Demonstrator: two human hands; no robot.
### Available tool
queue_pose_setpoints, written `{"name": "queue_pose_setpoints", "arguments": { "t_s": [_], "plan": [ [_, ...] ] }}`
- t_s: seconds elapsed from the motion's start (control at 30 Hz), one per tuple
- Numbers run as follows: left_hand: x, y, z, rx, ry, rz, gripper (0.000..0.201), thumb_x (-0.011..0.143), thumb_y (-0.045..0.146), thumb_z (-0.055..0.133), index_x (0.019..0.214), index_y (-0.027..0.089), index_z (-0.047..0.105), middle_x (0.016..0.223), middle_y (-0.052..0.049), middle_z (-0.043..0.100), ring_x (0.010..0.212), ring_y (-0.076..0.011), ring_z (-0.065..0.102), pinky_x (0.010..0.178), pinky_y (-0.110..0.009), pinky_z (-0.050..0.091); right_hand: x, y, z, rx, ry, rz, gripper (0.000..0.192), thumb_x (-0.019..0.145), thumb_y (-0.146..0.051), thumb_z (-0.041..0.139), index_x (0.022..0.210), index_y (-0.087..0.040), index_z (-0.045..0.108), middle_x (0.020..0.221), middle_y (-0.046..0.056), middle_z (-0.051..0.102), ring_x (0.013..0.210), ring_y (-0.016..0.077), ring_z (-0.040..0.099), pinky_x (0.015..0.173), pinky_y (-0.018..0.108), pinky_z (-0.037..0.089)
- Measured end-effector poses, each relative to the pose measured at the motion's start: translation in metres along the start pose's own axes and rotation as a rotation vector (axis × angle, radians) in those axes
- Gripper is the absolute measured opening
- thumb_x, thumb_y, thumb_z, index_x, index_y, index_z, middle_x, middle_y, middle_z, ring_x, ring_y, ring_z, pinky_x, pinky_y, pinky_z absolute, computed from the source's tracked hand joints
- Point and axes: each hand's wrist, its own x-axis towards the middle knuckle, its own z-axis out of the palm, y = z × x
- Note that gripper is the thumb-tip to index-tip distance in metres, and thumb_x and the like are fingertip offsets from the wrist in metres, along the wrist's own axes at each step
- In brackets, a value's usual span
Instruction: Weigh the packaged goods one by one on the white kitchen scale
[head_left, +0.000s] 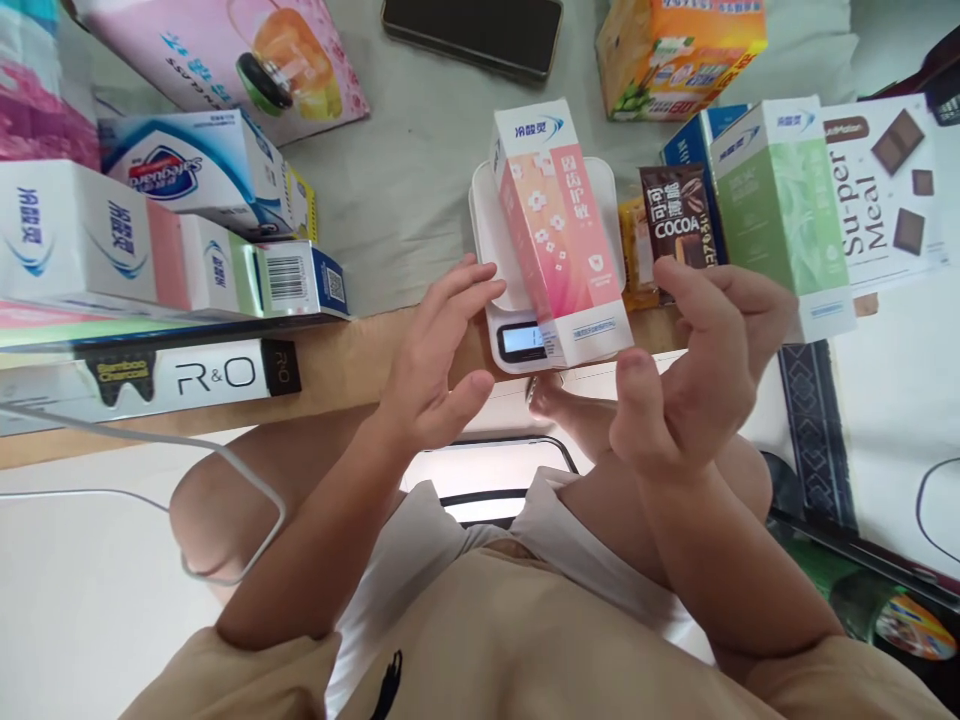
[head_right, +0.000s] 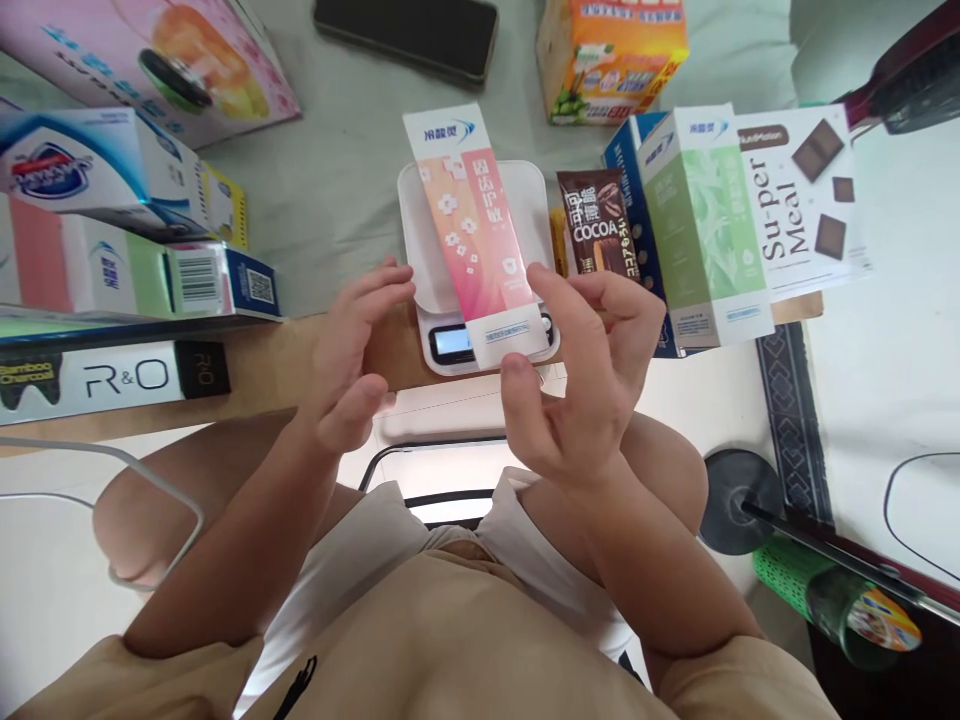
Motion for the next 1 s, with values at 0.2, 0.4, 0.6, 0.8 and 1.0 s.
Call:
{"name": "queue_pose_setpoints", "arguments": {
  "t_s": [0.2,0.4,0.6,0.8,1.0],
  "plan": [
    [0.0,-0.002,0.001,0.021,0.003,0.023,0.07,0.102,0.069,0.042,0.157,0.026,0.049,0.155,-0.017,0.057,0.15,-0.0378,0.052,0.126,-0.06,0.047,-0.002,0.003,-0.001,0.049,0.006,-0.046,0.046,0.096,-0.037,0.054,0.14,-0.024,0.059,0.114,0.01,0.053,0.106,0.0217,0.058,0.085,0.041,0.059],
    [0.001,0.0,0.003,0.021,-0.012,-0.003,0.068,0.102,0.068,0.044,0.154,0.026,0.05,0.153,-0.018,0.058,0.148,-0.0391,0.055,0.122,-0.06,0.05,-0.005,-0.006,-0.001,-0.008,-0.128,-0.009,0.055,0.088,-0.043,0.069,0.137,-0.024,0.054,0.12,0.012,0.053,0.11,0.025,0.059,0.091,0.045,0.06],
    [0.0,0.0,0.003,0.028,-0.018,0.01,0.067,0.102,0.067,0.043,0.154,0.026,0.049,0.153,-0.019,0.058,0.148,-0.0383,0.055,0.122,-0.06,0.051,-0.008,-0.002,0.001,-0.106,-0.203,0.058,0.046,0.096,-0.035,0.066,0.14,-0.031,0.052,0.126,0.012,0.055,0.119,0.0272,0.059,0.106,0.051,0.056],
    [0.0,-0.001,0.001,0.066,-0.018,0.023,0.066,0.103,0.067,0.04,0.155,0.027,0.048,0.151,-0.018,0.059,0.148,-0.0335,0.055,0.122,-0.057,0.051,-0.008,0.006,0.002,-0.032,-0.127,0.035,0.049,0.094,-0.033,0.066,0.141,-0.027,0.056,0.125,0.011,0.056,0.118,0.026,0.058,0.106,0.052,0.054],
    [0.001,0.001,0.002,0.025,-0.001,0.02,0.066,0.103,0.065,0.044,0.152,0.022,0.051,0.15,-0.02,0.059,0.147,-0.0341,0.055,0.123,-0.053,0.051,-0.01,0.009,-0.001,-0.019,-0.09,0.07,0.05,0.091,-0.033,0.066,0.14,-0.025,0.057,0.125,0.011,0.056,0.12,0.0254,0.056,0.101,0.048,0.056]
  ]
}}
